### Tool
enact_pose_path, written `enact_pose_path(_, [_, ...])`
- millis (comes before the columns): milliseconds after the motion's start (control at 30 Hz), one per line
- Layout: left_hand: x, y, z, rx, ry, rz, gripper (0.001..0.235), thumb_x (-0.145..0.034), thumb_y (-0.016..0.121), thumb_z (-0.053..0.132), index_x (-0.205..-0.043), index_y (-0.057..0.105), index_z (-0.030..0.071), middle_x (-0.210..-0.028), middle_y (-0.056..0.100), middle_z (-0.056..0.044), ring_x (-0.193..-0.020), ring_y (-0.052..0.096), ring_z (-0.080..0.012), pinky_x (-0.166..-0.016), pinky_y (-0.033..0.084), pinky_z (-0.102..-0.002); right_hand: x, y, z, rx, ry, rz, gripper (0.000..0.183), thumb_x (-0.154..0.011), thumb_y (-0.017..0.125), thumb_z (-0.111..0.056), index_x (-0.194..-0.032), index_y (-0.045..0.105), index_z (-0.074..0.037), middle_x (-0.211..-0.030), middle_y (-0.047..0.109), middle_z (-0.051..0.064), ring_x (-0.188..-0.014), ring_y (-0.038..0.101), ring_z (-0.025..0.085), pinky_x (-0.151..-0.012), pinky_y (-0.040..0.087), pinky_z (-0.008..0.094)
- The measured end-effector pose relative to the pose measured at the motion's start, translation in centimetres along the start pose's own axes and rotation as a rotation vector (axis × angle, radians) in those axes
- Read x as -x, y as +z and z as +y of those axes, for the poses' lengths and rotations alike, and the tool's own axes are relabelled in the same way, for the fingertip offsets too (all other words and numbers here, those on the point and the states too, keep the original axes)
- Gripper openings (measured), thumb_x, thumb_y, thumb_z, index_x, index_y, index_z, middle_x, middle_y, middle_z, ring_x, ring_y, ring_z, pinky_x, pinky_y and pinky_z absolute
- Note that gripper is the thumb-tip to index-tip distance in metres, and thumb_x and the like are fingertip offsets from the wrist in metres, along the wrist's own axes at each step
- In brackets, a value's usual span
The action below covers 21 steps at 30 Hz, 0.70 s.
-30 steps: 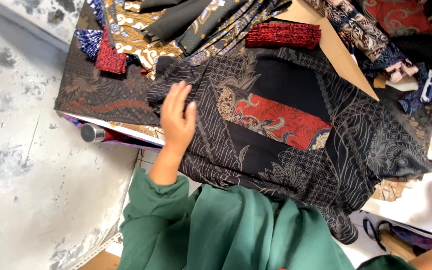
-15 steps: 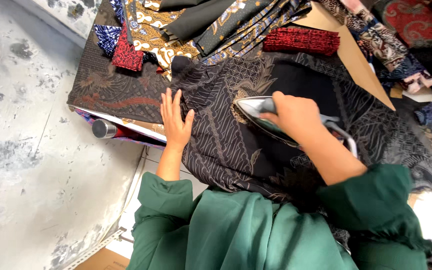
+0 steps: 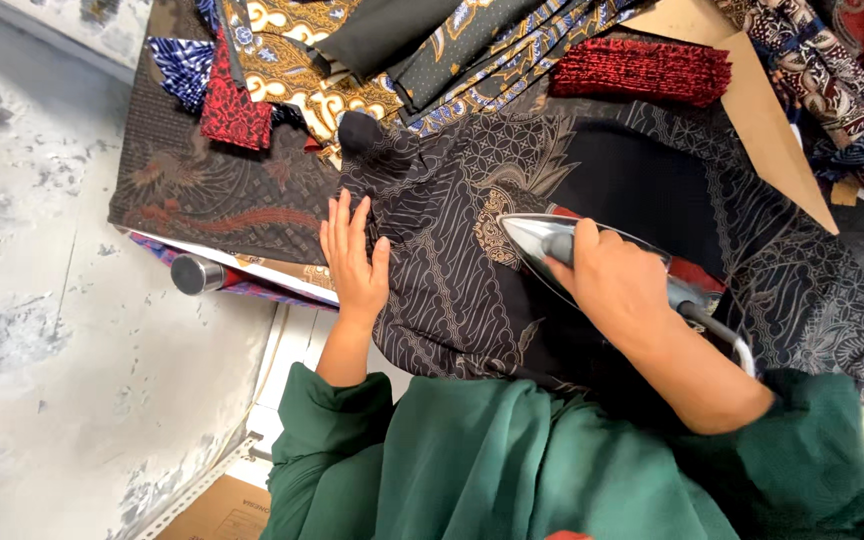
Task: The person irons a patterned black shirt on a table using an iron and a red cloth, then folds the shirt. The person then irons a patterned blue shirt using the same method. Other people are present in the background.
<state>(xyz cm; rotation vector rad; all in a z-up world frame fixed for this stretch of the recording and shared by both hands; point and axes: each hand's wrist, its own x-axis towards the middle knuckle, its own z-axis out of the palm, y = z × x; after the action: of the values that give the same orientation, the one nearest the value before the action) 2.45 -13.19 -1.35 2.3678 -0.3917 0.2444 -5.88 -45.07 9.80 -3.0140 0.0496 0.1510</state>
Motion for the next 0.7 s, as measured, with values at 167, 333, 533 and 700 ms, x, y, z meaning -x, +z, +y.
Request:
enact_pose_path(167, [-0.1, -0.4, 0.1, 0.03, 0.003, -0.007, 0.05, -0.108, 0.049, 0.036, -0.149, 0.054, 0.007, -0.166, 0.039, -0.017, -0.158, 0.029, -0.0405, -0.129, 0.015, -0.059, 2.1, -1.6, 2.4, 0.02, -0.056, -0.354, 0.049, -0.094, 0.057, -0.042, -0.119, 0.049, 0.0, -0.072, 0.069, 0.019, -0.06, 0.071, 0.037, -0.053, 0.057, 0.047])
enact_pose_path(333, [-0.2, -0.6, 0.2, 0.044, 0.007, -0.008, 0.049, -0.107, 0.052, 0.034, -0.147, 0.056, 0.006, -0.165, 0.039, -0.017, -0.157, 0.03, -0.0411, -0.128, 0.016, -0.06, 1.9, 0.3, 3.0, -0.155, 0.133, -0.337, 0.049, -0.1, 0.056, -0.045, -0.105, 0.048, 0.003, -0.068, 0.068, 0.026, -0.062, 0.068, 0.044, -0.055, 0.055, 0.052])
enact_pose_path(533, [0.0, -0.5, 0.0, 0.035, 0.012, -0.014, 0.047, -0.105, 0.057, 0.031, -0.144, 0.058, 0.006, -0.164, 0.041, -0.017, -0.156, 0.03, -0.0414, -0.127, 0.017, -0.061, -0.5, 2.1, 1.6, -0.096, 0.177, -0.013, 0.047, -0.101, 0.06, -0.043, -0.107, 0.051, 0.002, -0.065, 0.066, 0.023, -0.059, 0.067, 0.043, -0.052, 0.055, 0.051])
enact_pose_path(700, [-0.1, -0.6, 0.3, 0.032, 0.021, -0.013, 0.046, -0.105, 0.057, 0.031, -0.143, 0.06, 0.006, -0.163, 0.042, -0.018, -0.156, 0.031, -0.0418, -0.127, 0.017, -0.061, -3.5, 2.5, 1.4, -0.12, 0.215, 0.022, 0.044, -0.101, 0.062, -0.042, -0.105, 0.052, 0.0, -0.066, 0.066, 0.023, -0.059, 0.068, 0.043, -0.051, 0.054, 0.052])
